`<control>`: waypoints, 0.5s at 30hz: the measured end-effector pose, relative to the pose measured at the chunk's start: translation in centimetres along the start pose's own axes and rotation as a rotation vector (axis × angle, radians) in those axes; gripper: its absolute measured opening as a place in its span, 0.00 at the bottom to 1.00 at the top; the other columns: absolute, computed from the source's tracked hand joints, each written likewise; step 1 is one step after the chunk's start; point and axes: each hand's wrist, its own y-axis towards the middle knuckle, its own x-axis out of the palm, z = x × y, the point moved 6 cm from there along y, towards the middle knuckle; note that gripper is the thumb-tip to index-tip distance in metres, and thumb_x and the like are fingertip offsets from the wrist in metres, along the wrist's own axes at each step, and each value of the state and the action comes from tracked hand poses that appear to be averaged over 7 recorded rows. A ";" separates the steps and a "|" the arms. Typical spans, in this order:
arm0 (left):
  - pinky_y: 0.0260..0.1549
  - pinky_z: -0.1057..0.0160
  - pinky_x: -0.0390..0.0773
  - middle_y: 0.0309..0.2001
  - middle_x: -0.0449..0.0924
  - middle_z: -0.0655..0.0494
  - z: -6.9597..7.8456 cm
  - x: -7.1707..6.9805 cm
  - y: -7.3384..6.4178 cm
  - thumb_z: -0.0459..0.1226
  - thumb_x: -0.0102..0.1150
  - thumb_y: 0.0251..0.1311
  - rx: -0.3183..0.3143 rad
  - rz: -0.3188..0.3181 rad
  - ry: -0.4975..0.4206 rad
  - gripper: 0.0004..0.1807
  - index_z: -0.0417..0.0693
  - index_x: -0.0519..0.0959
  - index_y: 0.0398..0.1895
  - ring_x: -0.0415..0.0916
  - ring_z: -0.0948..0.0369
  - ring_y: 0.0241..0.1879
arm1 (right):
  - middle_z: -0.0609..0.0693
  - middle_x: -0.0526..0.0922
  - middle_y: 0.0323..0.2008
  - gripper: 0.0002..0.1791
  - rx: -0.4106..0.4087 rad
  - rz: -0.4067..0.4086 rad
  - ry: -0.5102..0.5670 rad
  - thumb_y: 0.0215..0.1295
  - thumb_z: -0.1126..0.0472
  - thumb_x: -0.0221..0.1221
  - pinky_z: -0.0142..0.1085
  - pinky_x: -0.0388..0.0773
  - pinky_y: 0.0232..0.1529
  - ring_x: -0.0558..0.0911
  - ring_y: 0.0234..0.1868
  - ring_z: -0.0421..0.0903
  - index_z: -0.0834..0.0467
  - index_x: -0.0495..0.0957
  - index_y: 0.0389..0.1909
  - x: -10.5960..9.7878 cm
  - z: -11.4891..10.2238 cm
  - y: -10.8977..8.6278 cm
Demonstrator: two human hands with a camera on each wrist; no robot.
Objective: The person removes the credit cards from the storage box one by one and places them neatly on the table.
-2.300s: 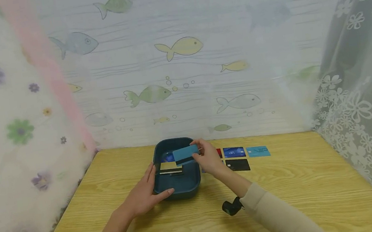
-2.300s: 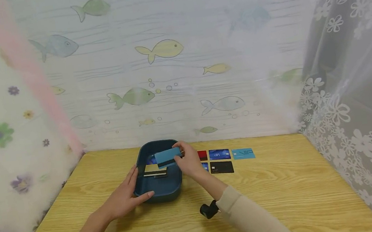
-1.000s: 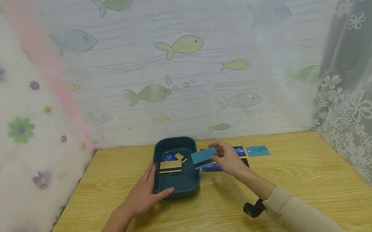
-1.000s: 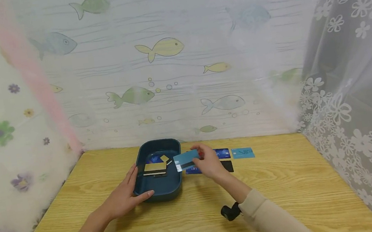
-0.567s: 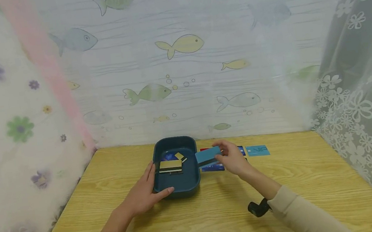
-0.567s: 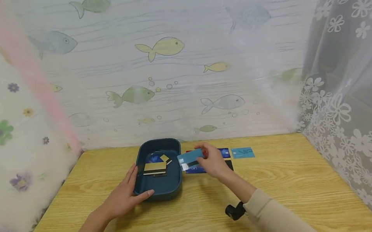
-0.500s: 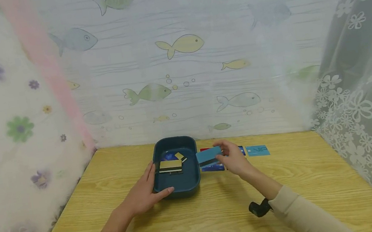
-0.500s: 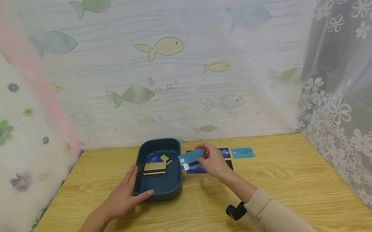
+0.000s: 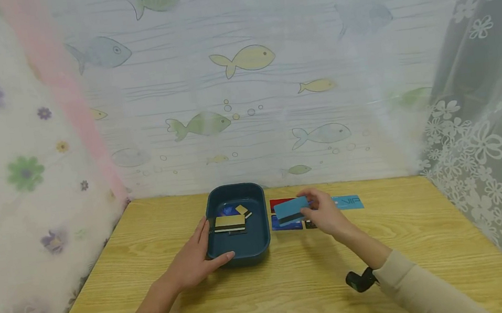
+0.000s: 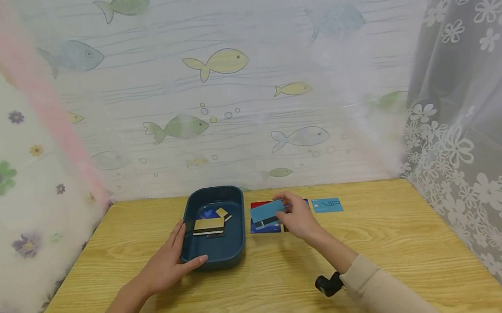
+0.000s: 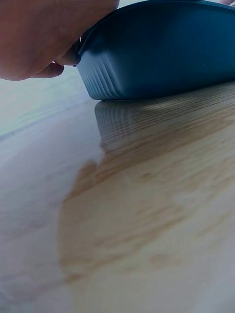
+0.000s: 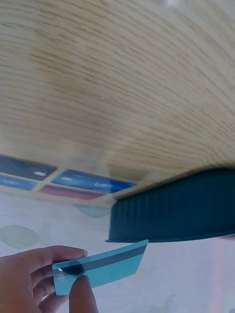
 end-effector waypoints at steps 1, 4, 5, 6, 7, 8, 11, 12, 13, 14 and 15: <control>0.70 0.36 0.59 0.83 0.35 0.43 0.0 0.0 0.0 0.73 0.53 0.60 0.000 -0.001 0.001 0.65 0.39 0.40 0.83 0.47 0.39 0.79 | 0.67 0.72 0.65 0.22 0.004 -0.003 0.005 0.74 0.70 0.56 0.48 0.81 0.45 0.79 0.56 0.60 0.63 0.72 0.67 -0.2 0.0 -0.1; 0.70 0.36 0.59 0.83 0.35 0.43 0.0 0.0 0.0 0.73 0.54 0.60 -0.002 -0.001 0.002 0.65 0.39 0.40 0.83 0.47 0.39 0.79 | 0.69 0.70 0.66 0.22 0.012 -0.008 0.020 0.74 0.70 0.56 0.51 0.82 0.46 0.80 0.53 0.62 0.65 0.71 0.67 -0.7 0.4 -0.4; 0.70 0.36 0.59 0.83 0.35 0.43 0.0 0.0 0.0 0.73 0.54 0.60 -0.002 -0.002 0.003 0.65 0.39 0.40 0.83 0.47 0.39 0.79 | 0.70 0.70 0.66 0.22 0.012 -0.008 0.017 0.74 0.71 0.56 0.52 0.83 0.46 0.81 0.51 0.62 0.66 0.70 0.67 -1.0 0.6 -0.4; 0.71 0.36 0.59 0.83 0.35 0.43 0.0 0.1 0.0 0.73 0.53 0.60 -0.002 -0.003 0.003 0.65 0.39 0.40 0.83 0.47 0.39 0.79 | 0.70 0.70 0.65 0.22 0.014 -0.008 0.020 0.74 0.71 0.55 0.53 0.83 0.46 0.81 0.50 0.62 0.67 0.70 0.67 -1.2 0.7 -0.5; 0.70 0.36 0.59 0.83 0.35 0.43 0.0 0.1 0.1 0.73 0.53 0.60 -0.002 -0.003 0.004 0.65 0.39 0.40 0.83 0.47 0.39 0.79 | 0.70 0.70 0.64 0.22 0.016 -0.008 0.017 0.74 0.72 0.55 0.53 0.83 0.46 0.81 0.49 0.62 0.67 0.70 0.67 -1.4 0.9 -0.5; 0.71 0.36 0.59 0.83 0.35 0.43 0.0 0.1 0.1 0.73 0.53 0.60 -0.003 -0.003 0.002 0.65 0.39 0.40 0.83 0.47 0.39 0.79 | 0.70 0.71 0.62 0.22 0.017 -0.007 0.011 0.74 0.72 0.55 0.53 0.83 0.46 0.82 0.48 0.62 0.68 0.69 0.67 -1.7 1.0 -0.6; 0.71 0.36 0.59 0.83 0.34 0.43 0.0 0.1 0.1 0.74 0.53 0.60 -0.004 -0.004 0.001 0.65 0.40 0.40 0.83 0.47 0.39 0.79 | 0.69 0.72 0.60 0.22 0.024 0.001 -0.010 0.74 0.72 0.55 0.50 0.84 0.47 0.82 0.48 0.60 0.68 0.69 0.67 -2.4 1.3 -0.9; 0.71 0.36 0.59 0.83 0.34 0.43 0.0 0.1 0.1 0.73 0.53 0.60 -0.004 -0.004 0.001 0.65 0.40 0.40 0.83 0.47 0.39 0.79 | 0.68 0.72 0.60 0.22 0.026 0.004 -0.013 0.73 0.72 0.55 0.49 0.84 0.47 0.82 0.48 0.59 0.68 0.70 0.67 -2.6 1.4 -1.0; 0.71 0.36 0.59 0.83 0.34 0.43 0.0 0.1 0.1 0.73 0.53 0.60 -0.004 -0.003 0.002 0.65 0.40 0.39 0.83 0.47 0.39 0.79 | 0.68 0.72 0.59 0.23 0.027 0.004 -0.019 0.73 0.72 0.54 0.48 0.85 0.46 0.82 0.47 0.60 0.68 0.69 0.67 -2.8 1.6 -1.1; 0.71 0.36 0.59 0.83 0.34 0.43 0.0 0.1 0.1 0.73 0.53 0.60 -0.005 -0.003 0.002 0.65 0.40 0.39 0.83 0.47 0.39 0.79 | 0.68 0.72 0.59 0.23 0.028 0.008 -0.029 0.73 0.72 0.54 0.47 0.85 0.45 0.82 0.47 0.59 0.68 0.69 0.67 -3.0 1.7 -1.2; 0.70 0.36 0.59 0.83 0.34 0.43 0.0 0.1 0.0 0.73 0.53 0.60 -0.005 -0.004 0.003 0.65 0.40 0.39 0.83 0.47 0.39 0.79 | 0.68 0.72 0.59 0.23 0.028 0.012 -0.035 0.73 0.73 0.55 0.46 0.85 0.45 0.82 0.46 0.59 0.68 0.70 0.67 -3.3 1.9 -1.3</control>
